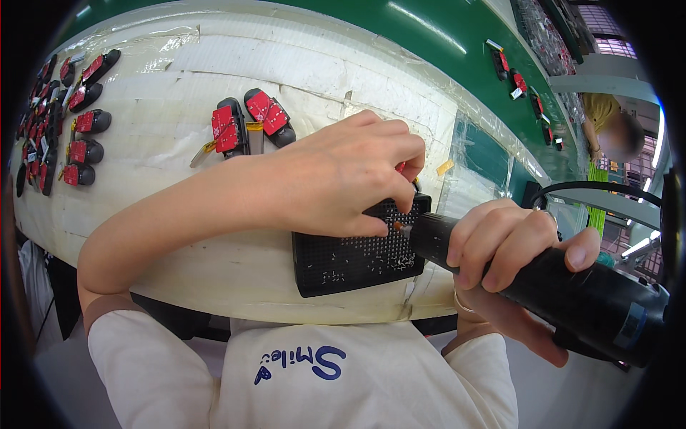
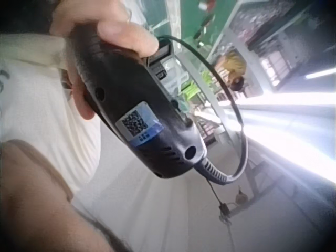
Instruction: The recorder is assembling small electronic components, specifically attaching batteries to housings using an electric screwdriver.
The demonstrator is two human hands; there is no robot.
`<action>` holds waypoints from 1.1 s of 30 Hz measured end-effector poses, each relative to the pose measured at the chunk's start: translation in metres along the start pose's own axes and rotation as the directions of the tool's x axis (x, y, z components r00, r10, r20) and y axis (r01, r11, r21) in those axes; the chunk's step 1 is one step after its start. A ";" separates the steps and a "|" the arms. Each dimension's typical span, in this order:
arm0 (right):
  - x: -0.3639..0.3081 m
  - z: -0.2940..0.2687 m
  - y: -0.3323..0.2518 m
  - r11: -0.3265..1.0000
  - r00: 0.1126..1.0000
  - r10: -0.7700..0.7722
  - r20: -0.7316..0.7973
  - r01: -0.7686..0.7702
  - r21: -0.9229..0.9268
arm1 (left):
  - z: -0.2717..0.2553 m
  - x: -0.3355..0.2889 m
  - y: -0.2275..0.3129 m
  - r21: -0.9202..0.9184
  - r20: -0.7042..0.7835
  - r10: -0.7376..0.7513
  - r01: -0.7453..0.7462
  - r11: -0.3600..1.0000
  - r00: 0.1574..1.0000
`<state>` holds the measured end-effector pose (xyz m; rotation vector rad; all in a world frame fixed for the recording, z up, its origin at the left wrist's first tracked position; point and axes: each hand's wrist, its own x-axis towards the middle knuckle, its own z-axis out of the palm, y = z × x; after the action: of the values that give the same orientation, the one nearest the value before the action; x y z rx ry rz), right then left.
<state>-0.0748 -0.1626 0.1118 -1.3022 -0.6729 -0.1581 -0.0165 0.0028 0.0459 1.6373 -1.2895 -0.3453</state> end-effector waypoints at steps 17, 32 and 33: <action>0.002 0.001 0.000 1.000 1.000 0.000 0.016 0.000 0.003 | -0.009 -0.003 0.004 0.169 0.077 0.002 -0.015 0.985 0.997; 0.007 -0.003 -0.003 1.000 0.998 -0.004 0.064 0.003 0.020 | -0.016 -0.005 0.004 0.251 0.132 -0.014 -0.020 0.968 0.991; 0.009 -0.007 -0.008 1.000 0.997 0.000 0.075 0.000 -0.004 | -0.021 -0.003 0.005 0.247 0.136 -0.004 -0.030 0.969 0.991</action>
<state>-0.0685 -0.1689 0.1229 -1.3169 -0.7367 -0.1109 -0.0058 0.0160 0.0588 1.8394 -1.4940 -0.2998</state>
